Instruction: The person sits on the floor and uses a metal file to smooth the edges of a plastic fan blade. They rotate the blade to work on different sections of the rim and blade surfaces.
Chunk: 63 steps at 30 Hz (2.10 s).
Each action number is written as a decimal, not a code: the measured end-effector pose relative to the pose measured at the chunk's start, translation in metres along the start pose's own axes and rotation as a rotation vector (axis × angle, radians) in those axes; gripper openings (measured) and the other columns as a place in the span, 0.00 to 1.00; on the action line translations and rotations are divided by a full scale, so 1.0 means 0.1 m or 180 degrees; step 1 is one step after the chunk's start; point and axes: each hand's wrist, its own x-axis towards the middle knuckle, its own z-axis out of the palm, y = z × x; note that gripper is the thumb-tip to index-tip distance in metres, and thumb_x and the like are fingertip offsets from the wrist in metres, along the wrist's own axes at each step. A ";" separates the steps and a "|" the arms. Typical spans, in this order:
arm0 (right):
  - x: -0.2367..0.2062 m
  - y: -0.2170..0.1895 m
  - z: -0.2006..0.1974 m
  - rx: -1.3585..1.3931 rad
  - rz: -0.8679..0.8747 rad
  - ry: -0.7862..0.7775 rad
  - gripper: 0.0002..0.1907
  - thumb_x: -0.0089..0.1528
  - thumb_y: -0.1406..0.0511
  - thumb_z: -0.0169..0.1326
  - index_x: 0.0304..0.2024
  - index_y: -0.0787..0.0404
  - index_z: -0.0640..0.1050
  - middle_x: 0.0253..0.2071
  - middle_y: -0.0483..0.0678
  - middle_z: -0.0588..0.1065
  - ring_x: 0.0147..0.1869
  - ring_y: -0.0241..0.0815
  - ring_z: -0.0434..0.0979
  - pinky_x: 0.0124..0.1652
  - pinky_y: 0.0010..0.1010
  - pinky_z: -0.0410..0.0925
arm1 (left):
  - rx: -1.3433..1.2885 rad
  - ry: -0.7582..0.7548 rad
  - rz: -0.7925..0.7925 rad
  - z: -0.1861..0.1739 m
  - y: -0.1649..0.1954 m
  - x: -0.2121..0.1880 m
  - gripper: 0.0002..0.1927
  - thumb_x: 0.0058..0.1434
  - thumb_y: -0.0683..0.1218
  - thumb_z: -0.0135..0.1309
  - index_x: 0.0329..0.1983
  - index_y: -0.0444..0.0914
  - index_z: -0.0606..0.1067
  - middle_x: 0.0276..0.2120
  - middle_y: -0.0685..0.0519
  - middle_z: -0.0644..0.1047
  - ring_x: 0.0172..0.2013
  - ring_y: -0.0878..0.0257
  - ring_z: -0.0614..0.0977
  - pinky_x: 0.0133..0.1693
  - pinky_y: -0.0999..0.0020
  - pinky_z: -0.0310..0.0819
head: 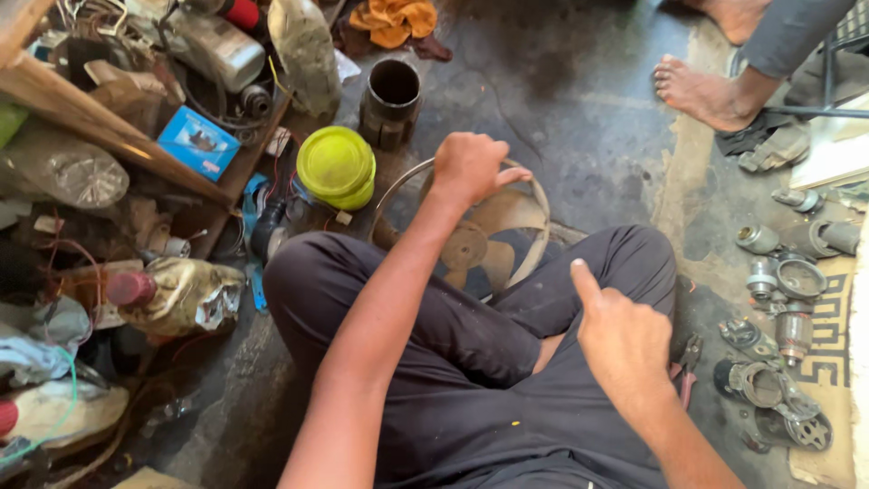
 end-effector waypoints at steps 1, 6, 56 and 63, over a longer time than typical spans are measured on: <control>0.04 -0.01 0.00 0.0023 -0.0027 0.0074 0.27 0.59 0.66 0.51 0.62 0.45 0.76 0.25 0.51 0.78 0.26 0.56 0.81 0.26 0.48 0.71 | 0.0037 -0.0005 0.0082 0.02 0.03 0.01 0.32 0.54 0.75 0.54 0.25 0.43 0.81 0.24 0.48 0.81 0.29 0.49 0.84 0.31 0.53 0.76; 0.81 -0.24 0.07 0.0286 0.0000 0.0223 0.24 0.61 0.66 0.50 0.60 0.46 0.77 0.28 0.55 0.80 0.30 0.58 0.82 0.29 0.48 0.71 | 0.0071 -0.0036 0.0065 -0.03 0.04 0.01 0.32 0.53 0.76 0.54 0.25 0.44 0.81 0.23 0.48 0.81 0.29 0.49 0.84 0.31 0.54 0.76; 0.95 -0.29 0.12 0.0630 0.0124 0.0177 0.21 0.63 0.65 0.52 0.58 0.44 0.79 0.28 0.58 0.79 0.31 0.62 0.81 0.31 0.52 0.72 | 0.0134 0.0075 0.0008 -0.08 -0.11 -0.06 0.34 0.53 0.78 0.54 0.25 0.44 0.82 0.21 0.47 0.80 0.26 0.48 0.83 0.28 0.53 0.75; 0.17 0.04 -0.19 0.0547 0.0014 0.0072 0.18 0.65 0.62 0.53 0.56 0.45 0.81 0.23 0.57 0.78 0.28 0.61 0.80 0.29 0.52 0.70 | 0.0074 0.0200 0.0044 0.15 -0.17 -0.07 0.35 0.52 0.78 0.54 0.23 0.43 0.81 0.20 0.48 0.79 0.25 0.49 0.83 0.27 0.54 0.75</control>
